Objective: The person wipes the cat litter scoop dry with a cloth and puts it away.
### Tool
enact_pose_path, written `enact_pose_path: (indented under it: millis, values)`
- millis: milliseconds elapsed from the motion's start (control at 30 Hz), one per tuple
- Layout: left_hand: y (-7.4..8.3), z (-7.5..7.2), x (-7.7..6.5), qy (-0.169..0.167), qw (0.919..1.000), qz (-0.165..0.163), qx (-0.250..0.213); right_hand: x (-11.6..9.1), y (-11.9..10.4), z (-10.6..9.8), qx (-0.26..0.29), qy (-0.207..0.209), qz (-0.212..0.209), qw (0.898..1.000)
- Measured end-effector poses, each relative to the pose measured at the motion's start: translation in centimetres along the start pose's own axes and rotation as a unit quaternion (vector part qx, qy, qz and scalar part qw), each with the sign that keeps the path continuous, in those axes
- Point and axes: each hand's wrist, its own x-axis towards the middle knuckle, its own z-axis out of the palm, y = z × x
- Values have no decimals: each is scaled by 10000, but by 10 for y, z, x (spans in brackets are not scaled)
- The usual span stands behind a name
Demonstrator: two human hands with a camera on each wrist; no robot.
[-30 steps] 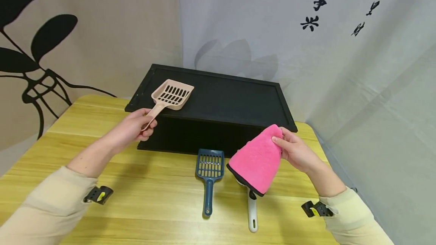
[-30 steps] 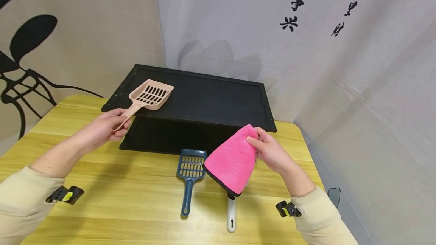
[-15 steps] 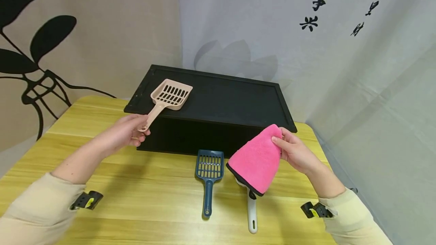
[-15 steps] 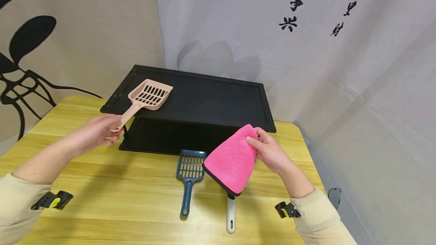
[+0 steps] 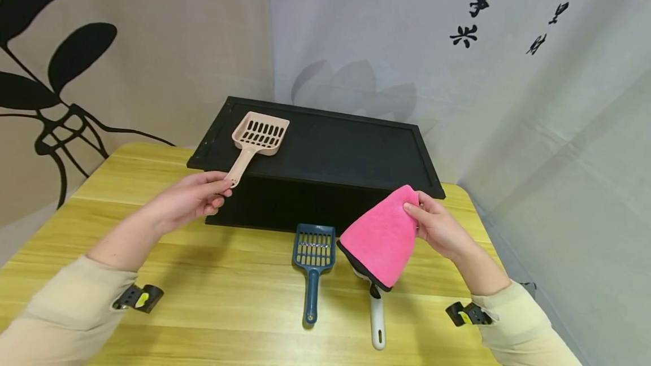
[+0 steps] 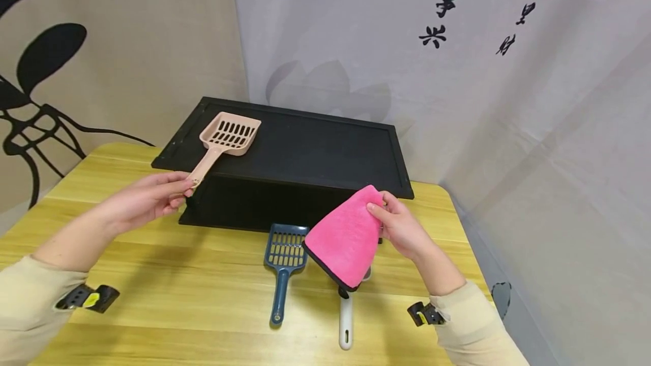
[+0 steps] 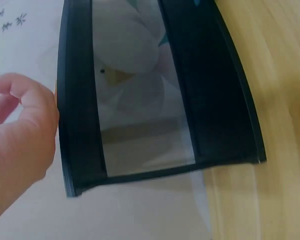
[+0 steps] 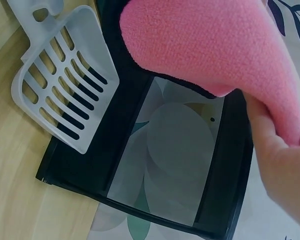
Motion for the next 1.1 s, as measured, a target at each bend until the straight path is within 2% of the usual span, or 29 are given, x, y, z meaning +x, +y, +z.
enact_pose_path:
  millis: [267,400,533,800,1100]
  values:
    - [5,10,11,322,9991,9,-268,2,0,3,26,-62,1,10000]
    - [5,14,14,570,9982,11,212,3,-1,4,-5,-12,80,10000]
    - [5,17,18,751,9950,-119,655,3,-1,5,-3,-14,112,9999]
    - [10,26,25,494,9953,-563,618,0,0,4,131,-151,23,9998]
    - [7,33,32,238,9957,-741,509,-4,1,2,134,-185,7,9997]
